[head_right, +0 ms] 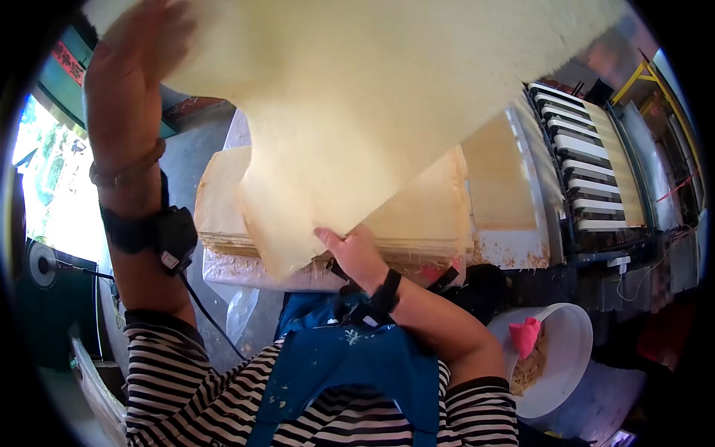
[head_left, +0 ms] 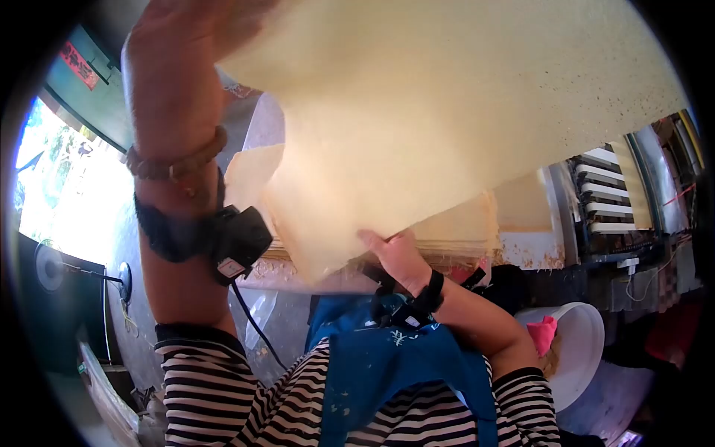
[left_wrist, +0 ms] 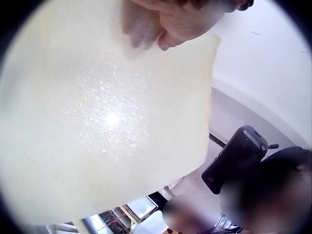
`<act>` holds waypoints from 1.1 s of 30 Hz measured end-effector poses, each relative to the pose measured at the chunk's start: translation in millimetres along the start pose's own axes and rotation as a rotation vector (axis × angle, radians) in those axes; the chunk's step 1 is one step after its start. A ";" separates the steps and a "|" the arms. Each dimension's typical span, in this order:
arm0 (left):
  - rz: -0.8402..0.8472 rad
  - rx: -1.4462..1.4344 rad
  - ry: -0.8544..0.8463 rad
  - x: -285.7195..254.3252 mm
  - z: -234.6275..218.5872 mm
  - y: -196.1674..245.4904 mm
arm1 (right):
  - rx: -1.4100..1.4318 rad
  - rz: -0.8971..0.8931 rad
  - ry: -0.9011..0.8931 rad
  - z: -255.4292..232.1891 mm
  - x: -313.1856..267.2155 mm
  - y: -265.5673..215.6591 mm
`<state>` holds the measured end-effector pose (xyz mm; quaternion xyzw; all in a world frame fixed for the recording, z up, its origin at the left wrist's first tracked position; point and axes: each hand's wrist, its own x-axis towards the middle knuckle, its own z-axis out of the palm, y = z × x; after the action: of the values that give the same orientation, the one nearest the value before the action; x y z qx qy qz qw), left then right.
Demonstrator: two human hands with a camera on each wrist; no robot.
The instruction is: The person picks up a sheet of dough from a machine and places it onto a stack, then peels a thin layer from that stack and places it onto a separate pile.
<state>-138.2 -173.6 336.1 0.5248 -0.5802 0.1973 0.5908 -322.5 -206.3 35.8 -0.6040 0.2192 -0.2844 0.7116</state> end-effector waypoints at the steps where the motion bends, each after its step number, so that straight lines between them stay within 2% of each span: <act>1: 0.141 0.230 -0.108 5.2 -21.9 -7.0 | -0.025 -0.053 0.101 0.5 3.0 -5.8; 2: 0.283 0.460 -0.216 8.6 -43.3 -14.7 | -0.023 0.010 0.136 -5.6 5.1 -13.2; 4: -0.034 0.023 -0.096 9.8 -74.1 -28.5 | -0.024 0.138 0.201 -35.6 9.6 -38.0; 6: -0.024 0.189 -0.093 3.2 -109.8 -46.4 | -0.041 0.045 0.184 -66.9 13.7 -102.2; 8: 0.325 0.950 -0.205 -20.2 -147.1 -80.8 | -0.370 -0.007 0.169 -112.5 31.6 -148.9; 9: 0.096 0.707 -0.254 -38.2 -161.0 -111.7 | -0.571 -0.019 0.171 -132.4 43.4 -172.1; 10: -0.265 0.360 -0.279 -59.1 -158.2 -124.2 | -0.648 -0.043 0.187 -122.9 44.6 -207.0; 11: -0.666 -0.186 -0.095 -80.0 -155.5 -136.6 | -0.727 -0.047 0.130 -127.0 54.9 -223.0; 12: -0.954 -0.509 0.188 -100.9 -152.8 -149.1 | -0.845 -0.151 0.104 -128.5 67.8 -224.3; 13: -1.017 -0.537 0.272 -130.5 -149.9 -166.5 | -0.964 -0.255 0.075 -130.3 81.8 -223.5; 14: -1.091 -0.575 0.372 -156.0 -136.0 -164.3 | -1.033 -0.284 0.047 -136.7 102.4 -213.5; 15: -1.156 -0.605 0.414 -190.0 -138.7 -184.8 | -1.102 -0.309 0.017 -146.0 127.0 -191.7; 16: -1.189 -0.505 0.522 -205.4 -120.9 -171.7 | -1.168 -0.338 -0.013 -152.9 144.7 -170.8; 17: -1.281 -0.398 0.471 -233.8 -124.9 -180.5 | -1.191 -0.410 0.001 -156.0 157.0 -150.8; 19: -1.430 -0.107 0.536 -281.9 -116.1 -189.3 | -1.226 -0.551 0.025 -154.1 176.1 -114.6; 20: -1.463 -0.077 0.548 -294.9 -111.4 -186.5 | -1.165 -0.526 0.025 -147.2 174.0 -104.6; 22: -1.505 -0.059 0.586 -311.8 -99.5 -176.9 | -1.050 -0.471 0.031 -128.1 150.2 -86.1; 24: -1.513 -0.082 0.633 -317.4 -90.4 -165.8 | -1.111 -0.426 -0.219 -117.4 105.4 -75.4; 26: -1.542 -0.122 0.591 -319.4 -95.6 -161.2 | -1.201 -0.368 -0.384 -102.2 46.1 -72.3; 29: -1.566 -0.162 0.501 -338.5 -120.0 -174.5 | -1.475 -0.183 -0.232 -97.1 -16.4 -64.1; 31: -1.538 -0.138 0.406 -339.1 -127.1 -179.2 | -1.492 -0.127 -0.098 -124.9 -27.6 -48.9; 33: -1.529 -0.042 0.413 -333.3 -129.2 -183.8 | -1.457 -0.116 0.015 -144.3 -39.6 -41.8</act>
<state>-4.6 -6.8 -4.4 0.7193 0.0590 -0.1807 0.6682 -452.3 -290.4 50.6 -0.9329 0.3253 -0.1076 0.1113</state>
